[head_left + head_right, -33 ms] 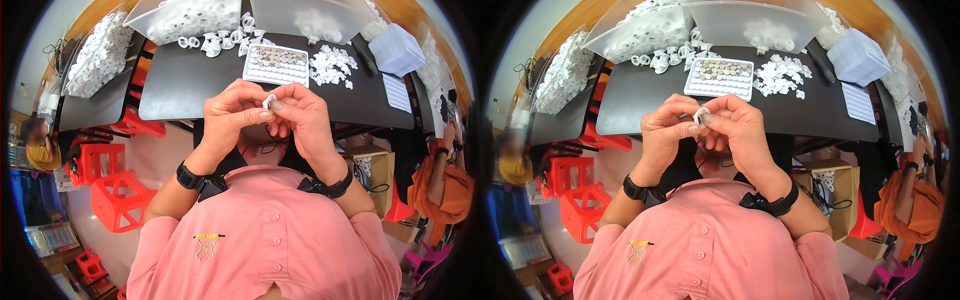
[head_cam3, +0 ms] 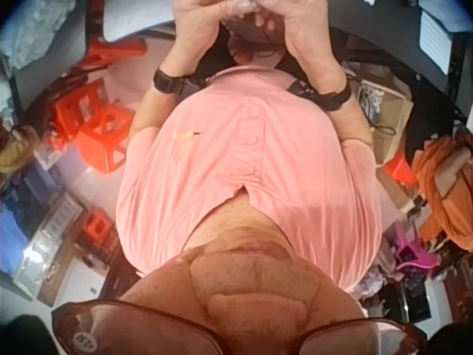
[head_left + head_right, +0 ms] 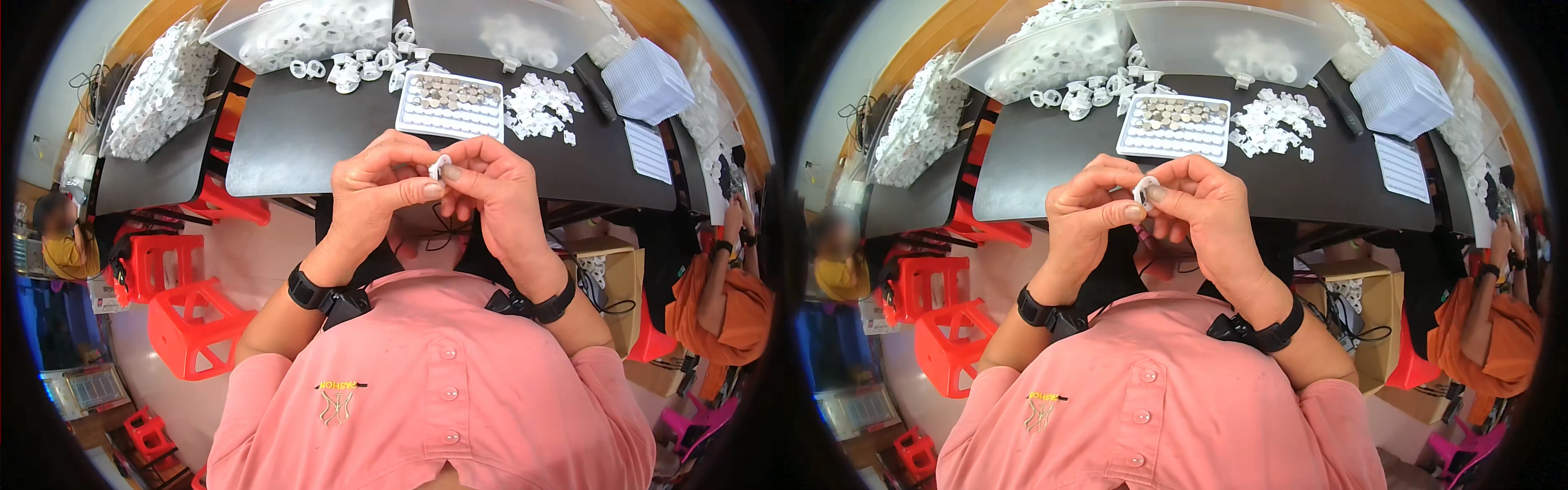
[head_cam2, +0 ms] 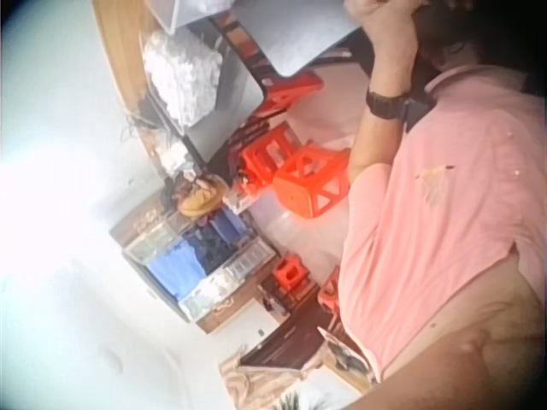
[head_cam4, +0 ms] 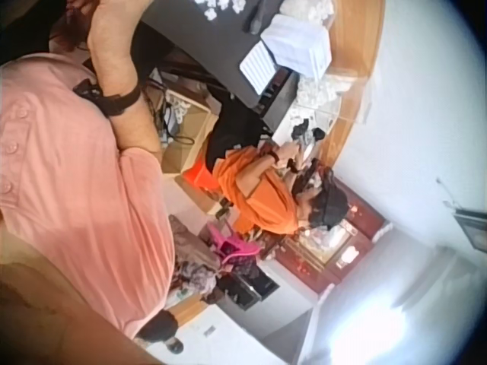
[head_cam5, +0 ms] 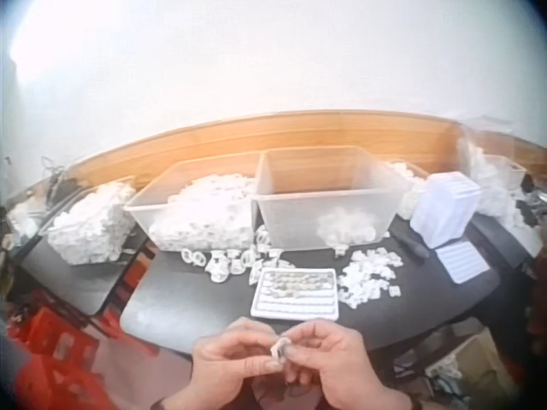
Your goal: Assembling small white plastic components and placing them into an organized tray.
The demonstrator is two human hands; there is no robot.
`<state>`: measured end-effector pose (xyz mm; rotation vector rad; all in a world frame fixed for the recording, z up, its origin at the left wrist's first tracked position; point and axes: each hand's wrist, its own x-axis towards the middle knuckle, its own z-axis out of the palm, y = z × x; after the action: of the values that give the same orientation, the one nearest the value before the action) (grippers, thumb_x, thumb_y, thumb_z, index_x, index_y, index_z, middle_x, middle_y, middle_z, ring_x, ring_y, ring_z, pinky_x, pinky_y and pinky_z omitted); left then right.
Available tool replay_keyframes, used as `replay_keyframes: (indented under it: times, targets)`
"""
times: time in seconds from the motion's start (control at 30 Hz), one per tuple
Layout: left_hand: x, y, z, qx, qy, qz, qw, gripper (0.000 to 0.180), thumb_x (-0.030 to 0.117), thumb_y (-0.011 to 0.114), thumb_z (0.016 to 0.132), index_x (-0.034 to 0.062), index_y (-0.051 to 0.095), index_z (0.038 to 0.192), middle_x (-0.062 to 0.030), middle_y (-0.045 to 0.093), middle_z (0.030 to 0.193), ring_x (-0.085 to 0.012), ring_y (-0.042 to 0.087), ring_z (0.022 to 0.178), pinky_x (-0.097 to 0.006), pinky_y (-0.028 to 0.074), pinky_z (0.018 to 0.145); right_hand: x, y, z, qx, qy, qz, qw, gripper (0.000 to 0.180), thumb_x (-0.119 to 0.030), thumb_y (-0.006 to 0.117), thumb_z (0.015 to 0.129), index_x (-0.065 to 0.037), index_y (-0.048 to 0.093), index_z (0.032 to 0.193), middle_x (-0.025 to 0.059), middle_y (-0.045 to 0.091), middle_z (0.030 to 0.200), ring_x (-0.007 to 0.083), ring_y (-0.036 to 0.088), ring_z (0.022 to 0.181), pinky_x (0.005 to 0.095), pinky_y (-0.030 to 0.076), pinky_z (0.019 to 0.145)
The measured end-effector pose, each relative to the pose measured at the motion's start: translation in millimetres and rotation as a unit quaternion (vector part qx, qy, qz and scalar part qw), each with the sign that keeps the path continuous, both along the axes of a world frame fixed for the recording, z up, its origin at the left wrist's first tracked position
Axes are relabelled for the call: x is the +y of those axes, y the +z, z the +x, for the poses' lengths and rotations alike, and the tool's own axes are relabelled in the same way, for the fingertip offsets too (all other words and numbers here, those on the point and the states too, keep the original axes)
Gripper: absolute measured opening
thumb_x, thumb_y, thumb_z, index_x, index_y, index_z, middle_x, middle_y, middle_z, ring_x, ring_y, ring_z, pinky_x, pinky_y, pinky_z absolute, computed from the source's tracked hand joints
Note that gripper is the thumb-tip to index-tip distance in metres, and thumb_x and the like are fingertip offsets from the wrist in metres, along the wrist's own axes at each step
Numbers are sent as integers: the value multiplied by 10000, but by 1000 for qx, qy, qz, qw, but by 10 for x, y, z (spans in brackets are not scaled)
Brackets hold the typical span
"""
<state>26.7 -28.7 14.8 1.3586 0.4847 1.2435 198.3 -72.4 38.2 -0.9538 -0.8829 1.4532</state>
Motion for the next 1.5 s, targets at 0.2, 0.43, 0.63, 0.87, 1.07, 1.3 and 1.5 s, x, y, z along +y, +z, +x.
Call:
replay_keyframes:
  times: [0.2, 0.43, 0.63, 0.87, 1.07, 1.3, 1.5]
  targets:
    - [-37, 52, -29, 6, -43, -60, 997, 230, -55, 756, 820, -29, 721, 1046, -100, 666, 1062, -156, 653, 882, -273, 562, 760, 12, -4, 12, -18, -45, 15, 999, 62, -37, 695, 885, -6, 661, 926, 48, 682, 765, 62, 548, 534, 187, 374, 448]
    - [43, 49, -39, -58, -28, -100, 993, 238, -80, 730, 822, -45, 699, 1056, -110, 688, 980, -168, 670, 847, -277, 563, 684, 115, 161, 51, -96, -21, 2, 995, 53, -44, 699, 873, -21, 659, 898, 42, 683, 758, 59, 565, 553, 177, 382, 458]
    - [329, -1, -170, -157, -73, -213, 961, 323, 81, 658, 882, -44, 628, 1178, -155, 660, 1003, -254, 645, 845, -349, 492, 670, 618, 177, 371, -594, -176, 239, 747, 44, -127, 692, 834, -96, 683, 865, 104, 658, 658, 274, 667, 624, 392, 499, 576]
    - [460, -103, -238, -203, -77, -229, 949, 348, 146, 668, 878, -38, 634, 1171, -154, 662, 994, -260, 636, 830, -347, 470, 644, 865, 109, 303, -714, -109, 249, 646, 46, -188, 672, 860, -165, 711, 864, 87, 703, 741, 316, 678, 692, 421, 519, 611]
    - [427, -100, -255, -213, -100, -232, 944, 344, 179, 648, 897, -42, 632, 1160, -154, 664, 987, -261, 645, 827, -345, 469, 629, 913, 68, 316, -715, -91, 298, 626, 40, -202, 704, 843, -172, 724, 859, 81, 711, 757, 312, 686, 703, 425, 525, 619]
    - [414, -59, -235, -232, -93, -237, 939, 288, 125, 664, 911, -64, 634, 1126, -164, 680, 933, -275, 676, 796, -356, 508, 630, 934, 62, 344, -735, -75, 311, 597, 32, -127, 642, 854, -134, 669, 840, 96, 705, 759, 322, 683, 683, 433, 518, 591]
    - [438, -111, -235, -234, -96, -229, 940, 298, 155, 657, 911, -35, 636, 1140, -151, 674, 951, -268, 661, 826, -346, 481, 638, 909, 54, 373, -752, -75, 333, 564, 62, -101, 596, 861, -125, 649, 842, 106, 681, 741, 319, 681, 670, 438, 514, 579]
